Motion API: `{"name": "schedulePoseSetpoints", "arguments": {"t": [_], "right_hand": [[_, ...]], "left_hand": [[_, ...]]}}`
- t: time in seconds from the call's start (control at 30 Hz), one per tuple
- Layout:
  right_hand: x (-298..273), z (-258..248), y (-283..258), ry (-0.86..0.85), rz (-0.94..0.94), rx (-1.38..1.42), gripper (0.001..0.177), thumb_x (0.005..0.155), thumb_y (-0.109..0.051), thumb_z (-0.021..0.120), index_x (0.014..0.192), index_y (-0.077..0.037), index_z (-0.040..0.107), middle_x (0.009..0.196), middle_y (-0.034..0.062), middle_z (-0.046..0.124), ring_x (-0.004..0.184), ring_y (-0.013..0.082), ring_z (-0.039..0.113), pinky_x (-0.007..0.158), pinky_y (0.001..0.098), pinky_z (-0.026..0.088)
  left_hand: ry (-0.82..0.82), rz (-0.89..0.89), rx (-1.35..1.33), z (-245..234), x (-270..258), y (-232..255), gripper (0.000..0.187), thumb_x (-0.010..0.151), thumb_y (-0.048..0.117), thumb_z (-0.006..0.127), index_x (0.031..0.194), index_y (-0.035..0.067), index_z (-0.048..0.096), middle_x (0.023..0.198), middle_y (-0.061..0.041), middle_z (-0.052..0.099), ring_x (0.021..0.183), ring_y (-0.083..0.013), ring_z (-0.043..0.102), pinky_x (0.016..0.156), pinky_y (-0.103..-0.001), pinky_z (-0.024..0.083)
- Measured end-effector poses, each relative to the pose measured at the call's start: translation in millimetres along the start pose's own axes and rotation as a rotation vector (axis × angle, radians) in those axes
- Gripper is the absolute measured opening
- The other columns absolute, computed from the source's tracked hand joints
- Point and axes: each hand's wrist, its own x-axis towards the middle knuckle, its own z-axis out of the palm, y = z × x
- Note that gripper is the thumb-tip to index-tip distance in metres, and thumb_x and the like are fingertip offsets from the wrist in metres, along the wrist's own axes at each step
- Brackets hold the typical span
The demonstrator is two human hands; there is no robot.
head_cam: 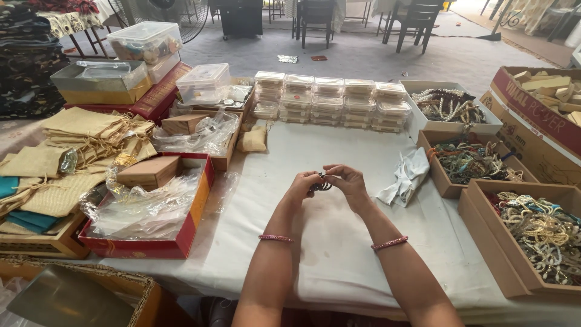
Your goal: The person cleans a black beaded bracelet with a white cloth, then places it into a small beige pouch. They proceed to wipe the inside of a clear plastic container with the cloth and place the pouch inside. The workspace is cluttered with boxes of jewelry and packaging materials.
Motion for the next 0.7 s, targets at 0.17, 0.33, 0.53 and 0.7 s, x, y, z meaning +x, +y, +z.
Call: {"name": "schedulePoseSetpoints", "arguments": {"t": [0.17,0.33,0.53,0.7], "right_hand": [[-2.6,-0.5,-4.3,-0.102,0.156,0.274,0.013,0.096,-0.007,0.068,0.109,-0.002,0.069,0.113,0.0102,0.074,0.099,0.0177,0.071,0.09,0.0358,0.059],[-0.1,-5.3,8.2,-0.091,0.137,0.235,0.013,0.097,-0.003,0.068,0.109,0.0,0.066,0.104,0.0103,0.074,0.096,0.0178,0.071,0.089,0.0352,0.058],[0.4,-1.3,12.3,-0.002,0.075,0.063,0.014,0.091,0.0,0.075,0.103,-0.001,0.068,0.101,0.0073,0.073,0.094,0.0139,0.07,0.088,0.0304,0.057],[-0.9,3.9,2.3,0.152,0.022,-0.345,0.01,0.089,-0.002,0.075,0.099,0.0,0.074,0.098,0.0062,0.073,0.087,0.0132,0.071,0.077,0.0291,0.059]], "left_hand": [[0.026,-0.048,-0.104,13.4,-21.4,27.6,0.017,0.086,0.028,0.066,0.091,0.014,0.074,0.081,0.002,0.069,0.068,-0.0049,0.056,0.057,-0.022,0.04],[0.02,0.049,-0.047,8.3,-0.2,0.4,0.018,0.089,0.025,0.067,0.088,0.008,0.073,0.08,-0.003,0.073,0.066,-0.0077,0.052,0.058,-0.025,0.038],[0.219,0.327,0.182,3.8,2.5,-5.1,0.018,0.089,0.016,0.073,0.085,-0.002,0.076,0.103,0.001,0.059,0.088,-0.0072,0.062,0.077,-0.024,0.053],[0.071,0.094,-0.002,12.8,-3.9,3.3,0.017,0.089,0.017,0.074,0.09,0.001,0.07,0.076,-0.003,0.071,0.063,-0.0101,0.061,0.06,-0.026,0.05]]}}
